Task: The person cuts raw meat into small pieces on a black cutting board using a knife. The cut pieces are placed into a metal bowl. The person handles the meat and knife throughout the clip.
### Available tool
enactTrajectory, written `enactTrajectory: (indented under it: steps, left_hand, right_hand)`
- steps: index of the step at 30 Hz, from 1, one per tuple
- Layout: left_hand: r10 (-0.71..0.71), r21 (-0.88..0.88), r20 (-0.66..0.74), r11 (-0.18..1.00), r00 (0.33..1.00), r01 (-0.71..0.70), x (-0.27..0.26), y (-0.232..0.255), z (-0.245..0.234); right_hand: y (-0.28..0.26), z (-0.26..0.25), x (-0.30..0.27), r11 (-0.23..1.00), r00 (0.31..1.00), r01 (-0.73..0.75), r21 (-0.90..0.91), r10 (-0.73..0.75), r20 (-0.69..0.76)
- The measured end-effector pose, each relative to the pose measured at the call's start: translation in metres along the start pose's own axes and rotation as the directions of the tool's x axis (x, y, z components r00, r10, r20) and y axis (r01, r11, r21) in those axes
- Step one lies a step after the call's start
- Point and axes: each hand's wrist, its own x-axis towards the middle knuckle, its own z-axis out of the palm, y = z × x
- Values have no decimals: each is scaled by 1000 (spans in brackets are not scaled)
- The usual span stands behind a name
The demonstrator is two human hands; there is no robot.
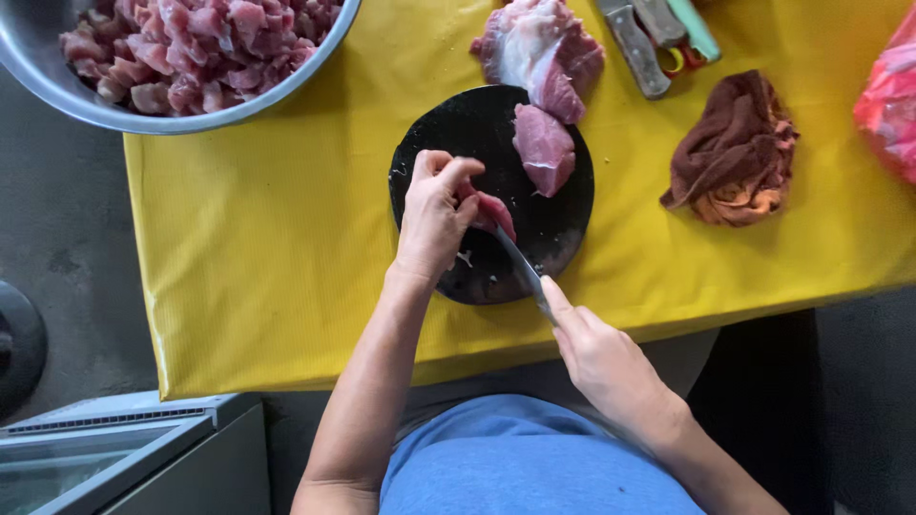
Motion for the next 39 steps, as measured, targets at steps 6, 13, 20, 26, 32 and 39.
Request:
enactTrajectory:
  steps: [6,13,20,26,32,39]
  left_hand:
    - [20,231,-63,973,998,-5,-17,5,-12]
    - [-193,375,-79,903,978,208,-25,29,-6]
    - [-364,-247,47,898,930,364,-10,37,-16]
    - [262,661,-300,750,917,2,-16,42,5]
    - [207,598,27,780,978,-181,-17,53,85]
    - [277,559,237,745,931,-364,-36,15,-7]
  right_hand:
    - [20,5,-21,964,966,240,114,-226,-122]
    - [31,-6,-11,814,984,-174,554,171,58]
    - [33,-17,-14,795,980,-15,607,131,-147]
    - [39,-23,-13,739,949,11,674,205,-240]
    - [43,-17,-18,755,940,-14,656,234,-249]
    - [54,-16,-22,716,934,-84,693,300,-197]
